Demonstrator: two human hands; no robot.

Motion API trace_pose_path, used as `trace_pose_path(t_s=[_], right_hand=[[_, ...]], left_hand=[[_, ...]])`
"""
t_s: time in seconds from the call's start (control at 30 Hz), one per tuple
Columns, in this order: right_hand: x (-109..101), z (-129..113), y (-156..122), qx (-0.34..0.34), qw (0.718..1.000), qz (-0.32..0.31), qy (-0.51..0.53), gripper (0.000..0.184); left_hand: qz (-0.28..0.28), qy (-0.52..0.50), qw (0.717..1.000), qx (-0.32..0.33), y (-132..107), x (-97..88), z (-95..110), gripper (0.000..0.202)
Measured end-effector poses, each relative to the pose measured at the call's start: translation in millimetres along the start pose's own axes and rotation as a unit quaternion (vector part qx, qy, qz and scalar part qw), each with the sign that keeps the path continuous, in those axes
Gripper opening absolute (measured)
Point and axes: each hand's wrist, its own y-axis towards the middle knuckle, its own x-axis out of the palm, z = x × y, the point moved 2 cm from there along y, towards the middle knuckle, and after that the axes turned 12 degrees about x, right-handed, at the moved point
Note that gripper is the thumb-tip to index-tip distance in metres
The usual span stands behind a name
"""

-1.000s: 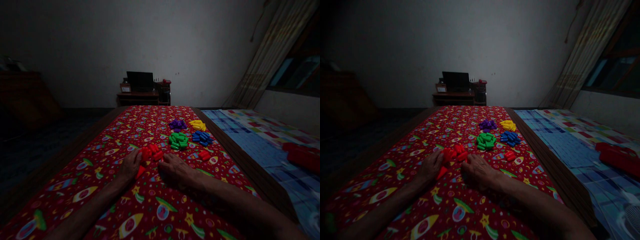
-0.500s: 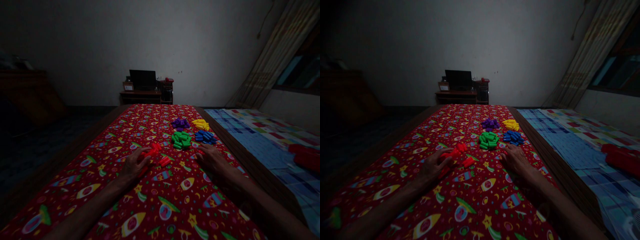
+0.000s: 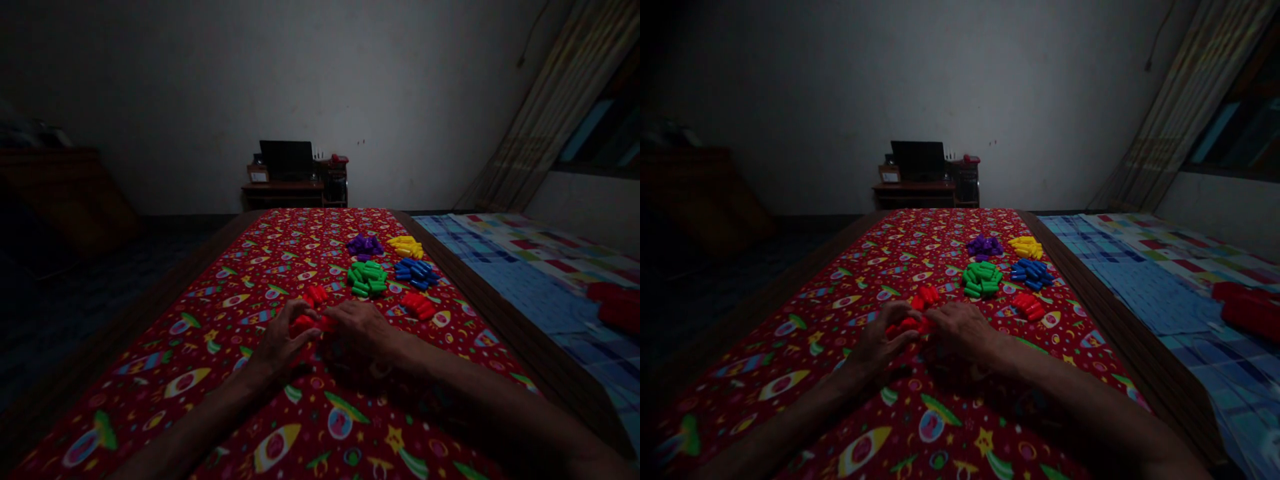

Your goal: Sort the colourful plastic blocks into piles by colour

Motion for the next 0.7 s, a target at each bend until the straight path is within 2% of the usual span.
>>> trace_pose_path(t_s=[0.07,0.17,0.3,0.43,0.5,0.63,0.7], right_hand=[[-13.1,21.4,-8.9,0.024,0.999,0.029,-0.023,0.03],[-37.4,57.1,-31.0,0.079,0.993,0.061,-0.069,0.033],[-54.5,89.1,-67.8,0.108,0.987,0.027,-0.119,0.032],[-58.6,93.2,-95.0,0.093,0.988,-0.003,-0.124,0.025],[-61.0,90.5,-99.7,0.087,0.989,0.011,-0.115,0.025],[-63.5,82.8,-87.0,0.091,0.989,0.095,-0.072,0.027],[-58.1,73.0,-71.5,0.062,0.993,0.097,-0.022,0.027]], left_hand=[[0.004,0.027,1.0,0.015,1.2,-3.3,-3.9,0.032],[-0.013,0.104,0.993,0.05,4.3,-7.7,-9.2,0.028],[-0.065,0.143,0.984,0.08,8.5,-9.2,-10.3,0.022],[-0.095,0.155,0.98,0.084,9.1,-9.3,-10.4,0.024],[-0.102,0.161,0.978,0.085,8.0,-9.4,-12.7,0.025],[-0.098,0.168,0.976,0.094,6.7,-10.6,-19.9,0.026],[-0.091,0.173,0.975,0.102,7.5,-11.8,-23.9,0.027]])
